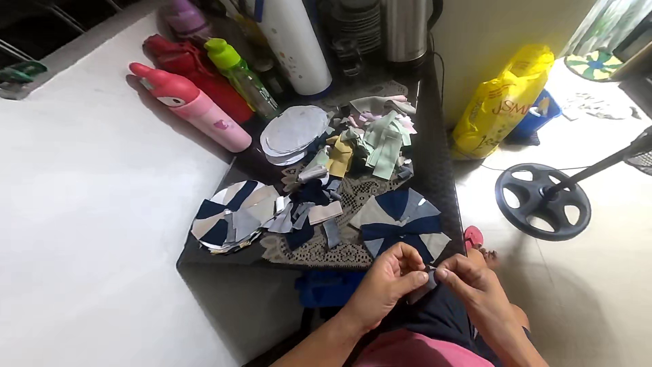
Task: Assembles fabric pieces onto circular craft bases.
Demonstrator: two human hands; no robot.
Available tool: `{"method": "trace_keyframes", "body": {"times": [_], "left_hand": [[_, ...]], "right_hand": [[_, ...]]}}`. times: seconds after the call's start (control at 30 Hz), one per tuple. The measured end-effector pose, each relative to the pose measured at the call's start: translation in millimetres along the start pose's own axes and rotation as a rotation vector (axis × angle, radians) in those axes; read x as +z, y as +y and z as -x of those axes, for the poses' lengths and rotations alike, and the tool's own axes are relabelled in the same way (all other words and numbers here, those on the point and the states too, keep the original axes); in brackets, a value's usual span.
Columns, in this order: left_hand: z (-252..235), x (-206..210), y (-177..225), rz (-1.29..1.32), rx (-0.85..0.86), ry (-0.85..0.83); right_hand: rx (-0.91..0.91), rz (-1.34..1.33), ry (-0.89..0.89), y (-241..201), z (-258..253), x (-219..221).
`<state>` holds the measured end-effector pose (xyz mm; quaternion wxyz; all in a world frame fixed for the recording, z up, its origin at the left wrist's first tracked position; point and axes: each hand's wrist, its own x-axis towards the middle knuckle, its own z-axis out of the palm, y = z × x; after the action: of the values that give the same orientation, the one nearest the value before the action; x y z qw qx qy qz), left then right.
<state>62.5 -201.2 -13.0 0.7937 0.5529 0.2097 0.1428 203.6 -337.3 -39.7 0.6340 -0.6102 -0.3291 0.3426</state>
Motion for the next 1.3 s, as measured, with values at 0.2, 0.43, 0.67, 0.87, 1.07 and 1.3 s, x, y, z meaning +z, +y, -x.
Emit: {"method": "trace_keyframes", "body": {"times": [0.2,0.43,0.67,0.87,1.07,1.3], "left_hand": [[-26,-9,11,-0.342,0.1,0.027],[-28,-12,25,-0.096,-0.121,-0.024],[-18,-6,13,-0.042,-0.048,-0.034],[-11,2,18,0.158,-0.166,-0.072],[3,22,12,0.099,-0.155,-0.045],[13,29,3,0.027,-0.153,-0.075]], "right_hand": [[0.022,0.121,-0.009,-12,-25,-1],[0.034,0.107,-0.109,-21,-36,-1],[0.037,0.085,-0.135,-20,-25,-2],[-0.44,0.517,-0.069,-19,-9,-1],[-0.721,0.762,0.035,-24,12,7],[-0.408,0.447,0.056,-12,38,-7]]}}
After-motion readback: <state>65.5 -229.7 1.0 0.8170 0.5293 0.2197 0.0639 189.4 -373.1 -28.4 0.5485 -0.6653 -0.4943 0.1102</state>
